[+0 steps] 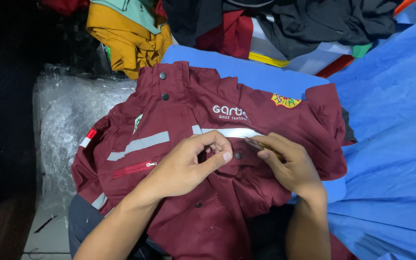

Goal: Trimming loose threads from a maroon work jacket using small snips during quality control.

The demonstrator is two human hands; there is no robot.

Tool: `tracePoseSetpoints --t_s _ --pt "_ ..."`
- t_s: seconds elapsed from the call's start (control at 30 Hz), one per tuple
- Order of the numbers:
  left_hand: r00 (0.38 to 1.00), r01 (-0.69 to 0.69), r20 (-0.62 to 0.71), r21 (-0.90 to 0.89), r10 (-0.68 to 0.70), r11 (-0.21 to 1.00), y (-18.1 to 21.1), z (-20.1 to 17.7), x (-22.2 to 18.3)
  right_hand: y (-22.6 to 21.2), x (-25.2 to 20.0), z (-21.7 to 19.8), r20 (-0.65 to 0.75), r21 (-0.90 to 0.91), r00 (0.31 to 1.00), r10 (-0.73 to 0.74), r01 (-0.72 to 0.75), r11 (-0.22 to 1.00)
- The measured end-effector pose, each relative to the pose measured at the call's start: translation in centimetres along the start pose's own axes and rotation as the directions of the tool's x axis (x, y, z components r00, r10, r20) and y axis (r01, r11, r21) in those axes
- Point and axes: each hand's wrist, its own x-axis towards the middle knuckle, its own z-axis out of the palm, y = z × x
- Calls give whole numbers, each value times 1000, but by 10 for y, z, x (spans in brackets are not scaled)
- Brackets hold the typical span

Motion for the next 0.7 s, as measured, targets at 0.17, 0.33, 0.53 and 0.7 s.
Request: tracePoseSetpoints --t_s 0.17,0.33,0.53,0.7 --pt "999 25 20 18 -26 1000 6 -6 0 -5 -2 3 -3 20 980 198 -198 980" --pt "986 -17 -162 127 37 992 -1 -25 -5 -3 -3 6 -54 42 972 227 -225 973" --pt "748 200 -647 429 145 881 -13 -64 -14 17 -10 15 -276 -8 907 317 -332 943" --pt "837 146 -532 446 130 883 19 -55 -12 6 -3 24 -323 -278 932 164 -259 925"
